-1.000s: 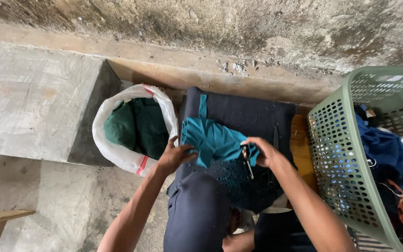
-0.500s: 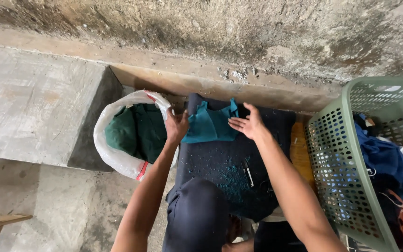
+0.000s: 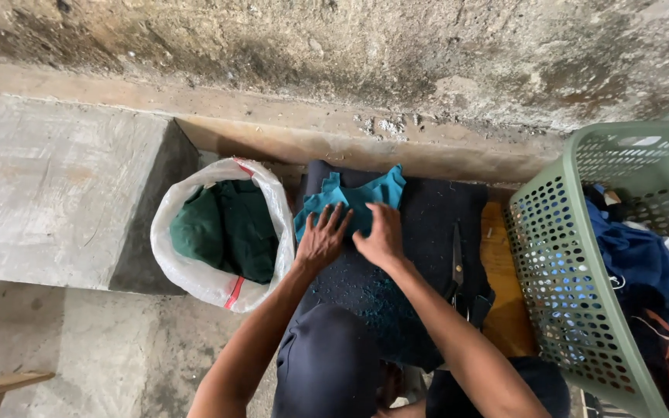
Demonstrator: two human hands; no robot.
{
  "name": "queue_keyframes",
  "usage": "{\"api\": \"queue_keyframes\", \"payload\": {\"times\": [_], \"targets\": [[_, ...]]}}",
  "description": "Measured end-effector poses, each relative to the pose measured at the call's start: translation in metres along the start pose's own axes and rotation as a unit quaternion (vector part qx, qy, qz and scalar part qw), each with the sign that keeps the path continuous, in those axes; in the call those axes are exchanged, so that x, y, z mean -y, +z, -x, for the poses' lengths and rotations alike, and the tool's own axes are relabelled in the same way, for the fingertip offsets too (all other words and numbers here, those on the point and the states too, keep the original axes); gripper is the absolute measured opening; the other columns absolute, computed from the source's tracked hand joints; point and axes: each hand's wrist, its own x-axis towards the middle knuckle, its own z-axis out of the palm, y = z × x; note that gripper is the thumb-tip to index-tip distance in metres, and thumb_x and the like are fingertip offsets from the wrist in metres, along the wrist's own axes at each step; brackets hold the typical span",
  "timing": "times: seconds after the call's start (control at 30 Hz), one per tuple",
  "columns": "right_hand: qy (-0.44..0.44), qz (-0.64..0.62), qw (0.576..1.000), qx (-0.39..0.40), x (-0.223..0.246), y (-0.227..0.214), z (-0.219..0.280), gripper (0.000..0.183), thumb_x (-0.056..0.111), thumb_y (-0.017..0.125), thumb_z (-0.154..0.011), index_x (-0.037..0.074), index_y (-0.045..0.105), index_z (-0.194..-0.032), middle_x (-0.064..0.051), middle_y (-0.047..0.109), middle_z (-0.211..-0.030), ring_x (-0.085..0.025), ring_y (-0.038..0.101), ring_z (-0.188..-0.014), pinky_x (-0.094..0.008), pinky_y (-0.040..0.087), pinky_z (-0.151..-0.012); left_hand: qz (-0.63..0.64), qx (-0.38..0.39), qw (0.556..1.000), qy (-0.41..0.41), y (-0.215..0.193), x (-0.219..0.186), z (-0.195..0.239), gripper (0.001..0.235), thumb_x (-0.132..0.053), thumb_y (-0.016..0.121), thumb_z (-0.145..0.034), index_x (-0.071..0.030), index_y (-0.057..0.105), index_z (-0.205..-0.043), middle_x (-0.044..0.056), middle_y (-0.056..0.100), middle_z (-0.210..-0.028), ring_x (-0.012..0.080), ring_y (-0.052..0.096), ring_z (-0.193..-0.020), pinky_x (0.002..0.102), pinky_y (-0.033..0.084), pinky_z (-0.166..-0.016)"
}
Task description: The person sits on a low stool and uses scissors to cut pieces of blue and green fabric. They retrieve fabric from a green laundry basket, cut it into strips or shapes, and place the cut pieces into a white plastic bag.
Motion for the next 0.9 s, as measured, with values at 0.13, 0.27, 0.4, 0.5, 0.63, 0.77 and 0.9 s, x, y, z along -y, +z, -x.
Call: {"api": "queue_keyframes", "payload": {"times": [0.13, 0.27, 0.4, 0.5, 0.63, 0.77, 0.9], "targets": [[-0.016, 0.143, 0.961, 0.235, 0.015, -0.006, -0.01, 0.099, 0.018, 0.083, -0.066, 0.006, 0.043, -0.155, -0.03, 0.034, -0.161, -0.049, 0.027, -0.151, -0.062, 0.025, -0.121, -0.072, -0.032, 0.997, 0.023, 0.032, -0.001, -0.003, 0.054, -0.012, 0.055, -0.089, -0.016, 0.062, -0.143, 0.021, 0.059, -0.142, 0.0441, 0.061, -0.127, 0.064, 0.045, -0.097], [-0.048, 0.21, 0.939, 0.267, -0.02, 0.027, -0.008, 0.09, 0.02, 0.082, -0.075, 0.01, 0.043, -0.156, -0.019, 0.048, -0.156, -0.037, 0.038, -0.149, -0.061, 0.026, -0.122, -0.107, -0.052, 0.992, 0.035, 0.034, -0.002, -0.012, 0.048, -0.006, 0.053, -0.091, -0.008, 0.063, -0.138, 0.026, 0.066, -0.13, 0.0497, 0.068, -0.112, 0.064, 0.053, -0.079], [-0.064, 0.242, 0.943, 0.221, -0.029, 0.03, 0.0, 0.067, 0.014, 0.067, -0.083, 0.013, 0.055, -0.148, -0.014, 0.064, -0.143, -0.034, 0.052, -0.141, -0.069, 0.018, -0.122, -0.109, -0.038, 0.993, -0.026, 0.07, 0.007, -0.016, 0.047, -0.007, 0.055, -0.089, -0.009, 0.063, -0.135, 0.017, 0.072, -0.11, 0.0376, 0.076, -0.089, 0.047, 0.061, -0.057], [-0.005, 0.155, 0.971, 0.182, -0.033, 0.039, -0.012, 0.067, 0.007, 0.06, -0.085, 0.014, 0.05, -0.151, -0.013, 0.068, -0.137, -0.03, 0.064, -0.129, -0.065, 0.031, -0.117, -0.033, -0.041, 0.993, -0.103, 0.048, 0.007, -0.029, 0.044, -0.01, 0.058, -0.09, -0.013, 0.064, -0.133, 0.009, 0.075, -0.104, 0.0325, 0.078, -0.069, 0.047, 0.06, -0.052], [0.047, 0.015, 0.991, 0.121, 0.007, 0.01, -0.039, 0.065, 0.0, 0.063, -0.086, 0.014, 0.053, -0.149, -0.022, 0.074, -0.114, -0.042, 0.072, -0.105, -0.056, 0.057, -0.091, 0.213, 0.005, 0.952, -0.221, -0.031, -0.004, -0.063, 0.048, -0.015, 0.057, -0.089, -0.011, 0.056, -0.137, 0.019, 0.075, -0.096, 0.0476, 0.075, -0.077, 0.061, 0.059, -0.065], [0.193, -0.204, 0.957, 0.071, 0.067, -0.041, -0.07, 0.046, 0.02, 0.058, -0.095, 0.01, 0.063, -0.139, -0.029, 0.068, -0.124, -0.048, 0.062, -0.12, -0.058, 0.052, -0.098, 0.418, -0.117, 0.847, -0.308, -0.114, -0.025, -0.092, 0.037, -0.011, 0.057, -0.087, -0.008, 0.062, -0.124, 0.028, 0.073, -0.093, 0.0554, 0.069, -0.092, 0.067, 0.053, -0.077], [0.234, -0.382, 0.885, 0.128, 0.131, -0.119, -0.079, 0.077, 0.045, 0.05, -0.1, 0.005, 0.031, -0.163, -0.035, 0.031, -0.161, -0.05, 0.03, -0.15, -0.058, 0.03, -0.122, 0.563, -0.107, 0.735, -0.362, -0.139, -0.028, -0.109, 0.036, -0.026, 0.054, -0.094, -0.014, 0.069, -0.125, 0.02, 0.074, -0.103, 0.037, 0.071, -0.106, 0.053, 0.054, -0.09]]}}
